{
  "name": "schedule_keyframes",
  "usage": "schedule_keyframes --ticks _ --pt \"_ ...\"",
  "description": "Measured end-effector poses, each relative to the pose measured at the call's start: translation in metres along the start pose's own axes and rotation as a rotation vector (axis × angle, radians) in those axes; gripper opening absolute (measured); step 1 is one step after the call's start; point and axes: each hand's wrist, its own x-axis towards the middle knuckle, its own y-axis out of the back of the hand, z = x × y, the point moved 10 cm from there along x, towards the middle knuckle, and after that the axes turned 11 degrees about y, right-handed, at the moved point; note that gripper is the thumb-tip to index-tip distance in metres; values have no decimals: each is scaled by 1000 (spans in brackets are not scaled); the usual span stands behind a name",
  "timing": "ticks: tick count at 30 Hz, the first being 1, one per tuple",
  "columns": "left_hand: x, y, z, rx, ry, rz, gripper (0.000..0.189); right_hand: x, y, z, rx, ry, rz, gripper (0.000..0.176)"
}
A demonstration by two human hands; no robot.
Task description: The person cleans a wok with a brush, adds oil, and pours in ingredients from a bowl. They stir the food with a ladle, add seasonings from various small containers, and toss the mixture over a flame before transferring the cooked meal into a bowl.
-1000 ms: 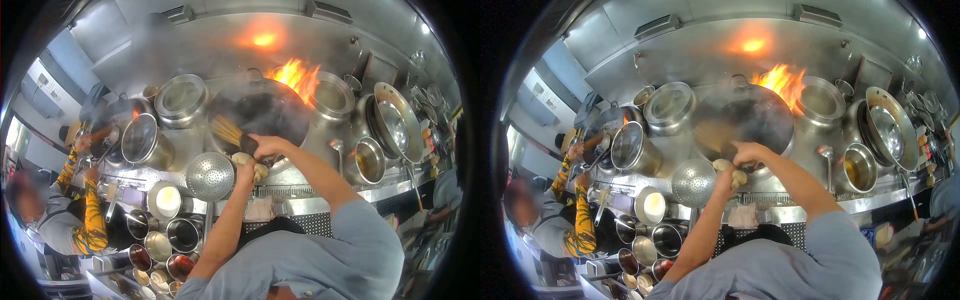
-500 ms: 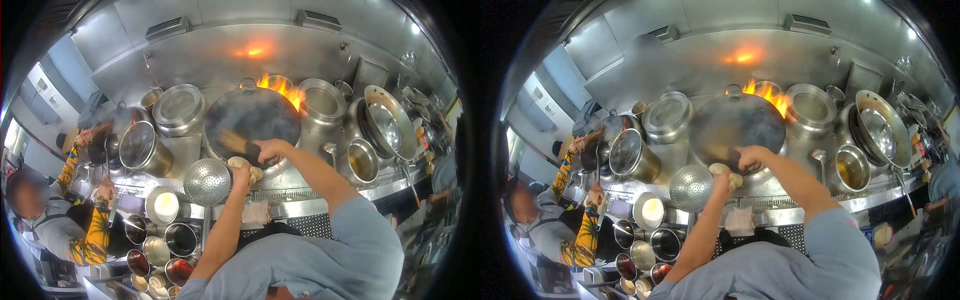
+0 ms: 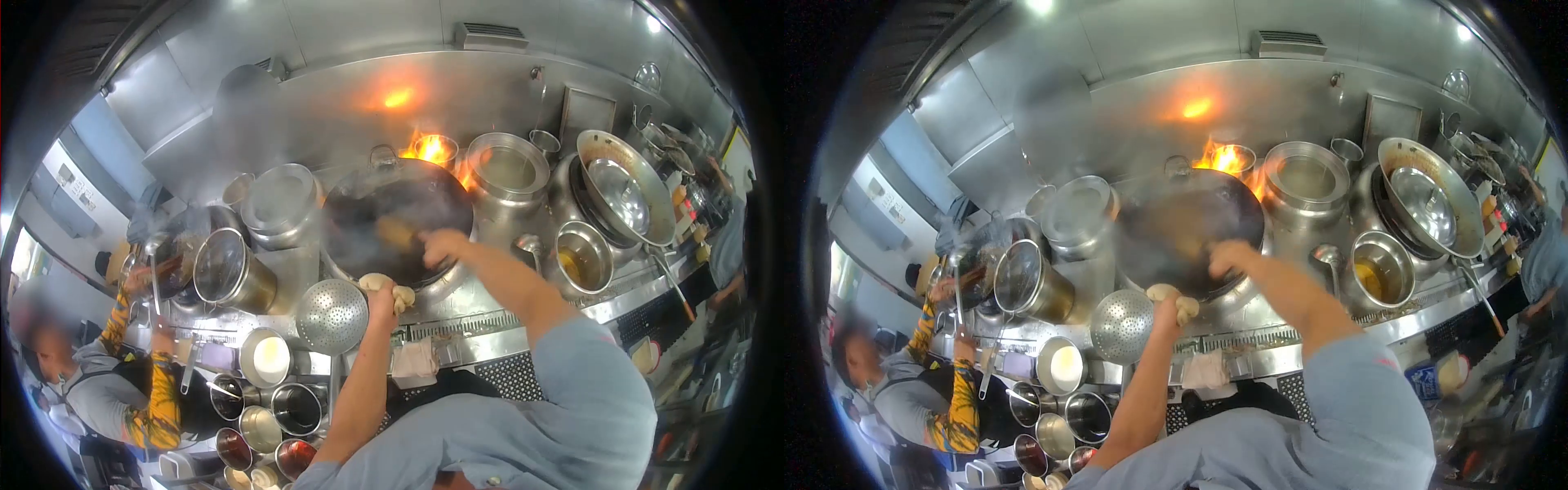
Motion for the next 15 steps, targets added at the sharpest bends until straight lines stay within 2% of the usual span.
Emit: schedule_keyframes --ticks 1,3,6,7,8,10,11,13,15 --pt "-9 -6 5 2 -12 -23 39 10 -19 -18 67 131 -79 95" --pt "3 0 -3 -16 -25 -58 31 -18 -18 -26 480 142 -270 105" --pt "11 12 -8 -4 -43 26 12 -6 61 89 -207 -67 -170 54" --pt "14 11 -10 -33 -33 -36 14 -14 104 125 -303 -92 128 37" --pt "12 14 -8 -32 -55 0 15 -65 145 122 -175 -250 212 51" --pt "5 15 -4 -27 -97 65 17 -93 176 153 138 -290 684 75" --pt "5 16 -6 -20 -90 64 18 -104 169 160 152 -289 780 80" --pt "6 15 -8 -6 -72 53 21 -136 132 169 173 -297 974 93" --pt "2 7 -13 -38 -17 81 22 -149 48 181 333 -276 1079 93"
